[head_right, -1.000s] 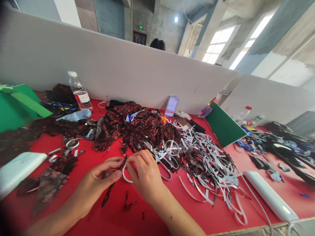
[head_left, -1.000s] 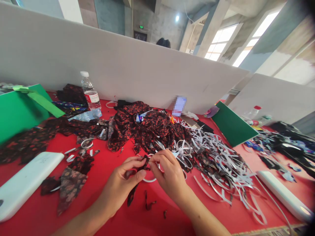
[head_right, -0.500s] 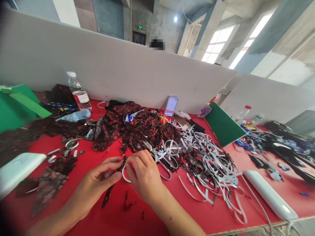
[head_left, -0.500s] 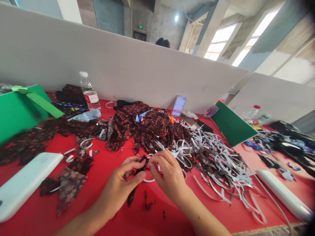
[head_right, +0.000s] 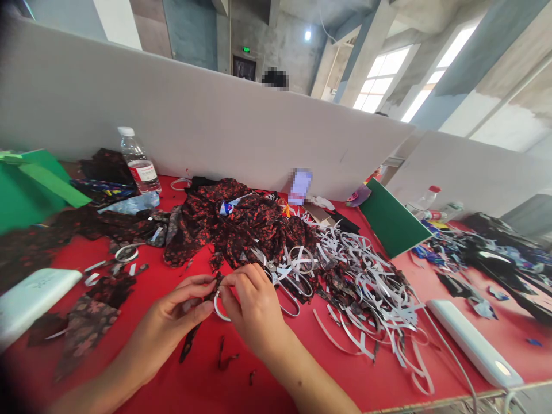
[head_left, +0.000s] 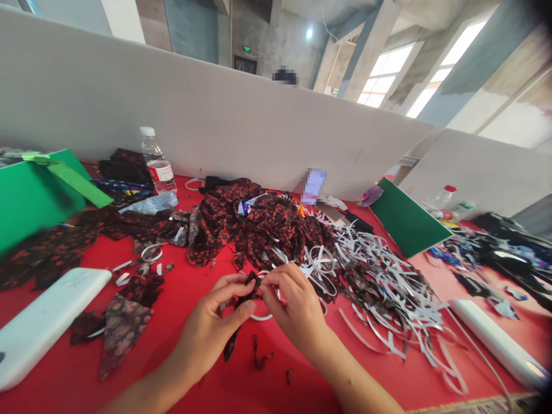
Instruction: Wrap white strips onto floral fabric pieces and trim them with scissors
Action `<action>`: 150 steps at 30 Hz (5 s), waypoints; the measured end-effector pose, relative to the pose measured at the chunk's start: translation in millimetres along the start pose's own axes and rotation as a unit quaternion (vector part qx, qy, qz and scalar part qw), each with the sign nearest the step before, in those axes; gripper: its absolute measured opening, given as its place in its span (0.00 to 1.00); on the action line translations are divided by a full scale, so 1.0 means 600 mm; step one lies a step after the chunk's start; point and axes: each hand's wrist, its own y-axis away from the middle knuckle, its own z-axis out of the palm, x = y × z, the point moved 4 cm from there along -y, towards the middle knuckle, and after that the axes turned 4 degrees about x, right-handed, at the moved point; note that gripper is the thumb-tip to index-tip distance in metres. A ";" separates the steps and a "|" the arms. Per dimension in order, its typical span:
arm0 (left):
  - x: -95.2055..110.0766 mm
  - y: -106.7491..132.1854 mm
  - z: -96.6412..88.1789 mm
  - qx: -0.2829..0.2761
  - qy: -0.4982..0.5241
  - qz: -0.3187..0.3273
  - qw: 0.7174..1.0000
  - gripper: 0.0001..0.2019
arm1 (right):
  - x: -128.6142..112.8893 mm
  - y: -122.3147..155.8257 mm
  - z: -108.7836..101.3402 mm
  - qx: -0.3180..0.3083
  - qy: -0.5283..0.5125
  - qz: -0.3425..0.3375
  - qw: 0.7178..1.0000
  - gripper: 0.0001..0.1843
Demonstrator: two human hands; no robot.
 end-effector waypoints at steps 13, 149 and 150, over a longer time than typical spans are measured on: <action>0.010 0.004 -0.001 -0.002 -0.073 0.034 0.997 0.07 | 0.001 -0.001 0.001 0.020 -0.063 0.076 0.995 0.07; 0.010 -0.002 -0.002 0.009 0.005 -0.044 0.999 0.11 | 0.020 -0.002 0.008 -0.012 -0.093 0.146 0.985 0.06; 0.010 -0.002 -0.001 0.010 0.009 -0.048 0.999 0.11 | 0.019 -0.002 0.008 -0.011 -0.092 0.146 0.985 0.06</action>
